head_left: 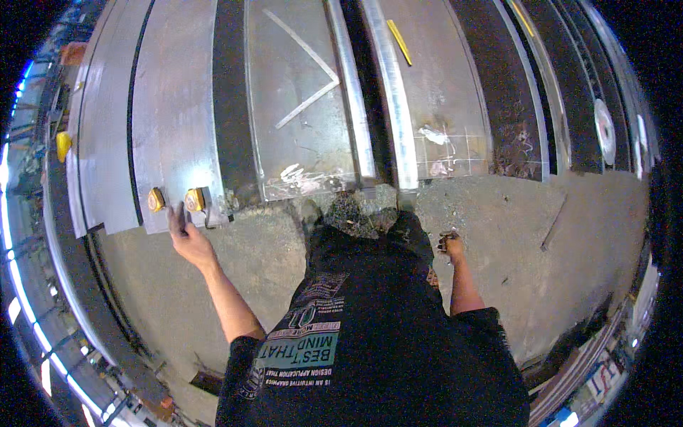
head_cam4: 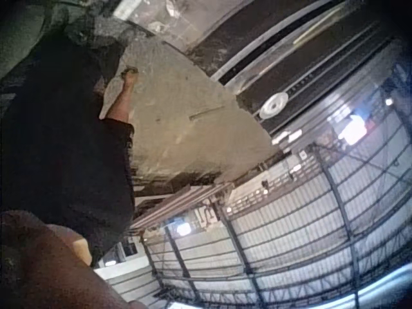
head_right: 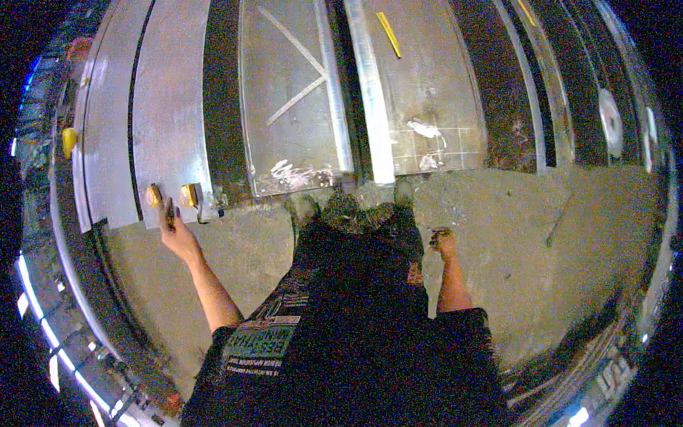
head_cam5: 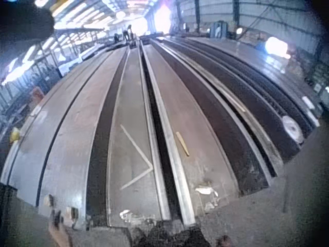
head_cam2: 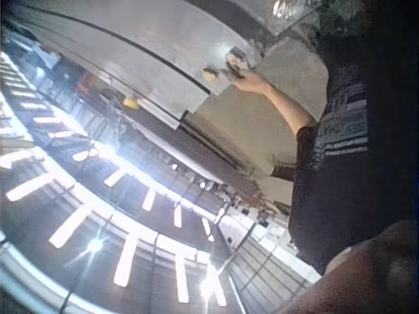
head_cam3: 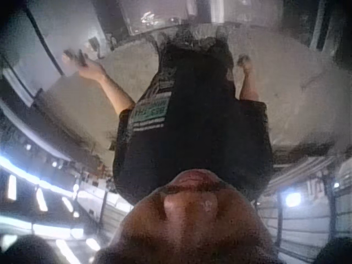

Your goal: The person uses a try square and a tape measure to mark and measure metal sheets on a workbench. They draw straight lines along the square's edge and take measurements across the sheet surface.

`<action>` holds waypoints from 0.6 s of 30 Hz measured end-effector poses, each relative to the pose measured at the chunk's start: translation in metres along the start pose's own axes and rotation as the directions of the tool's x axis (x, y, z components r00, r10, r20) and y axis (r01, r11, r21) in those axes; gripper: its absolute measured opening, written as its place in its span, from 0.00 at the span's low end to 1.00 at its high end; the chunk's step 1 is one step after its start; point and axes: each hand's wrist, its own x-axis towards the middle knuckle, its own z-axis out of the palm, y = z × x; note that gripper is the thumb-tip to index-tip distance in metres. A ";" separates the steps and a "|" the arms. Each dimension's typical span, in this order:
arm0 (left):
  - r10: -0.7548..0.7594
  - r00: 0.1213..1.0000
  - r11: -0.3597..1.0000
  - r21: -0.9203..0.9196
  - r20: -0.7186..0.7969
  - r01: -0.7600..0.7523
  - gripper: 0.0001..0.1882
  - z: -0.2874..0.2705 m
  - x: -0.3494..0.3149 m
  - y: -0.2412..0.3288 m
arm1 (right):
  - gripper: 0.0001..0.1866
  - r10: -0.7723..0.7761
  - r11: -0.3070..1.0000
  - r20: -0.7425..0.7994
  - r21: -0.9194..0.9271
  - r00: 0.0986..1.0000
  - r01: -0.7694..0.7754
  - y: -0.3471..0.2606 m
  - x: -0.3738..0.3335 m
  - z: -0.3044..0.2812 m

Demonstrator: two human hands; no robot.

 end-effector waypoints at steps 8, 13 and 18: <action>0.008 0.981 0.919 0.386 0.192 -0.083 0.18 0.042 -0.161 0.055 | 0.12 0.067 0.974 0.134 -0.222 0.989 -0.036 -0.023 0.078 -0.109; -0.816 0.562 0.570 0.028 0.134 0.821 0.13 0.011 -0.341 -0.046 | 0.12 0.077 0.945 0.199 -0.328 0.977 -0.007 -0.037 0.091 -0.124; -0.889 0.080 -0.002 -0.177 0.451 0.984 0.12 0.029 -0.499 -0.086 | 0.13 -0.228 -0.054 0.697 -0.707 0.680 0.706 0.004 0.180 -0.189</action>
